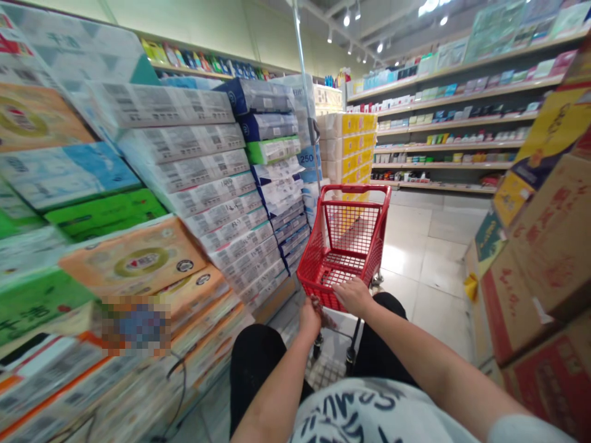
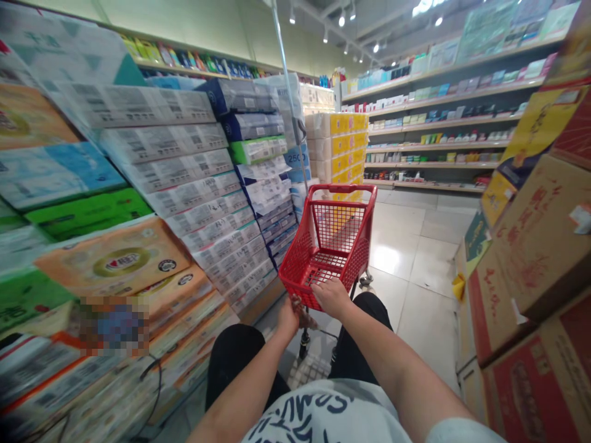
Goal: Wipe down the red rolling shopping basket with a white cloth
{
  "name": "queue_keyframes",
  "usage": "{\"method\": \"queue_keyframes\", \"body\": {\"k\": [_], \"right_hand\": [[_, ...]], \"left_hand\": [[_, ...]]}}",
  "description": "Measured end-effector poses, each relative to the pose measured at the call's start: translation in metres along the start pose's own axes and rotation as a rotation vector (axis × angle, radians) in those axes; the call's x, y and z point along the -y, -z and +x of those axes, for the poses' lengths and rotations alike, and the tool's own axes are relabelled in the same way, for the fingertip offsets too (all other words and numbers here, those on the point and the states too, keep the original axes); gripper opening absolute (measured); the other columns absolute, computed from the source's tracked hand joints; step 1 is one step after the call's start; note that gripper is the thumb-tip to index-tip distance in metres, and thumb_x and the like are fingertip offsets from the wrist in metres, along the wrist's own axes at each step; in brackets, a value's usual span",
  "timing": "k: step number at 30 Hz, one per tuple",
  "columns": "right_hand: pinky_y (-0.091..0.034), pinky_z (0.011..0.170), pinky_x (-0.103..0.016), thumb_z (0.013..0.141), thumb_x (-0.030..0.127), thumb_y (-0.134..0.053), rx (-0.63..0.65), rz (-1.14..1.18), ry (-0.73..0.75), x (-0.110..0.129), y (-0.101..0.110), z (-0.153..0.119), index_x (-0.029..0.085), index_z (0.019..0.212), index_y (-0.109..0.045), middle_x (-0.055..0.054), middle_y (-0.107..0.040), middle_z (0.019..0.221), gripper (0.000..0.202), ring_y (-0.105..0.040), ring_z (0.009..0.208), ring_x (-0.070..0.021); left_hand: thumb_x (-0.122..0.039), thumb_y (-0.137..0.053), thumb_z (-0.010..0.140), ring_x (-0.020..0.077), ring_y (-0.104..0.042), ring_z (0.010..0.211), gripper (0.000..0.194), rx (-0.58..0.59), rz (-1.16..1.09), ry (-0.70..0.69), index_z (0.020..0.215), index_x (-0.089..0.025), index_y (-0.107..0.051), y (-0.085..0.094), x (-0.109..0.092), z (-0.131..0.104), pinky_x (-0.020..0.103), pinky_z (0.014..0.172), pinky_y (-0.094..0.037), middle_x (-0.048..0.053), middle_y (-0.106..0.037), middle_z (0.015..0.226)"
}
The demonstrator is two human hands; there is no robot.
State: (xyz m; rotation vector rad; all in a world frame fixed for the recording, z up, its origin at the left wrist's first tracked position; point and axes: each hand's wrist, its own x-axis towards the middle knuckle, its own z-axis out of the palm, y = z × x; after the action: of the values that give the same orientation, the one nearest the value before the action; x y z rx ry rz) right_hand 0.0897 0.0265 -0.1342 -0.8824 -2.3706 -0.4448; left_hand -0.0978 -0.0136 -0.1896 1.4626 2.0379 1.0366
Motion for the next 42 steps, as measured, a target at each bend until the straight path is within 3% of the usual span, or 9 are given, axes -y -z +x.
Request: {"method": "queue_keyframes", "body": {"k": [6,13,20,26,31,33,37,39,42], "right_hand": [[-0.024,0.071,-0.031,0.093,0.025,-0.046,0.012,0.006,-0.004,0.000,0.005,0.001,0.021,0.090,-0.065,-0.001,-0.066,0.071,0.020,-0.053,0.067,-0.0138],[-0.023,0.070,-0.032,0.093,0.026,-0.047,0.004,-0.004,0.002,0.000,0.003,0.001,0.021,0.090,-0.065,0.000,-0.065,0.069,0.019,-0.053,0.065,-0.0137],[-0.022,0.069,-0.032,0.092,0.024,-0.048,0.038,-0.010,-0.019,0.001,0.001,0.003,0.020,0.088,-0.065,-0.001,-0.066,0.070,0.019,-0.054,0.065,-0.0133],[-0.022,0.070,-0.032,0.092,0.025,-0.049,-0.005,-0.004,-0.004,0.001,-0.004,0.002,0.021,0.090,-0.066,0.000,-0.066,0.069,0.018,-0.053,0.064,-0.0136],[-0.022,0.069,-0.032,0.093,0.025,-0.046,-0.001,0.003,-0.008,0.000,-0.003,0.003,0.020,0.086,-0.065,0.000,-0.065,0.068,0.021,-0.052,0.064,-0.0133],[-0.022,0.069,-0.032,0.093,0.024,-0.046,0.015,0.007,-0.016,0.001,-0.002,0.005,0.020,0.084,-0.065,-0.001,-0.065,0.068,0.022,-0.051,0.064,-0.0131],[-0.022,0.070,-0.032,0.092,0.023,-0.046,0.032,0.009,-0.020,0.002,-0.001,0.006,0.020,0.087,-0.066,-0.001,-0.066,0.070,0.022,-0.052,0.065,-0.0131],[-0.022,0.070,-0.032,0.093,0.024,-0.045,0.027,0.010,-0.019,0.002,-0.001,0.005,0.021,0.089,-0.066,-0.001,-0.066,0.070,0.022,-0.052,0.066,-0.0132],[-0.022,0.069,-0.032,0.093,0.025,-0.045,0.030,0.007,-0.016,0.002,0.000,0.004,0.021,0.089,-0.066,-0.001,-0.066,0.070,0.022,-0.052,0.065,-0.0134]], "left_hand": [[-0.004,-0.052,0.079,0.0190,-0.063,0.097,0.023,-0.222,0.032,0.098,0.097,-0.018,-0.054,0.015,0.004,0.017,0.032,0.086,-0.048,0.009,-0.067,0.102],[0.004,-0.056,0.069,0.0155,-0.065,0.089,0.034,-0.122,-0.001,0.050,0.095,-0.018,-0.054,-0.005,0.006,0.005,0.027,0.082,-0.050,0.005,-0.066,0.099],[-0.006,-0.056,0.079,0.0207,-0.058,0.104,0.019,-0.357,0.025,-0.011,0.096,-0.016,-0.055,0.029,-0.009,0.021,0.035,0.095,-0.045,0.009,-0.057,0.105],[0.004,-0.055,0.071,0.0170,-0.059,0.092,0.033,-0.210,-0.008,-0.074,0.096,-0.016,-0.055,0.002,-0.010,0.002,0.033,0.090,-0.048,0.006,-0.054,0.100],[-0.001,-0.053,0.074,0.0185,-0.056,0.094,0.022,-0.396,-0.041,-0.163,0.088,-0.018,-0.056,0.020,-0.017,0.013,0.037,0.094,-0.046,0.005,-0.051,0.098],[-0.002,-0.052,0.075,0.0185,-0.056,0.096,0.022,-0.397,-0.040,-0.209,0.088,-0.018,-0.056,0.021,-0.020,0.013,0.037,0.094,-0.046,0.005,-0.050,0.100],[0.004,-0.052,0.070,0.0167,-0.057,0.092,0.033,-0.166,-0.007,-0.212,0.093,-0.018,-0.056,0.003,-0.013,0.000,0.032,0.089,-0.048,0.005,-0.050,0.101],[0.006,-0.052,0.069,0.0161,-0.057,0.091,0.034,-0.123,0.005,-0.195,0.093,-0.018,-0.056,0.001,-0.007,-0.001,0.031,0.088,-0.048,0.005,-0.051,0.099],[-0.002,-0.054,0.075,0.0176,-0.056,0.090,0.020,-0.294,-0.003,-0.141,0.087,-0.018,-0.055,0.018,-0.002,0.010,0.035,0.089,-0.048,0.004,-0.051,0.094]]}}
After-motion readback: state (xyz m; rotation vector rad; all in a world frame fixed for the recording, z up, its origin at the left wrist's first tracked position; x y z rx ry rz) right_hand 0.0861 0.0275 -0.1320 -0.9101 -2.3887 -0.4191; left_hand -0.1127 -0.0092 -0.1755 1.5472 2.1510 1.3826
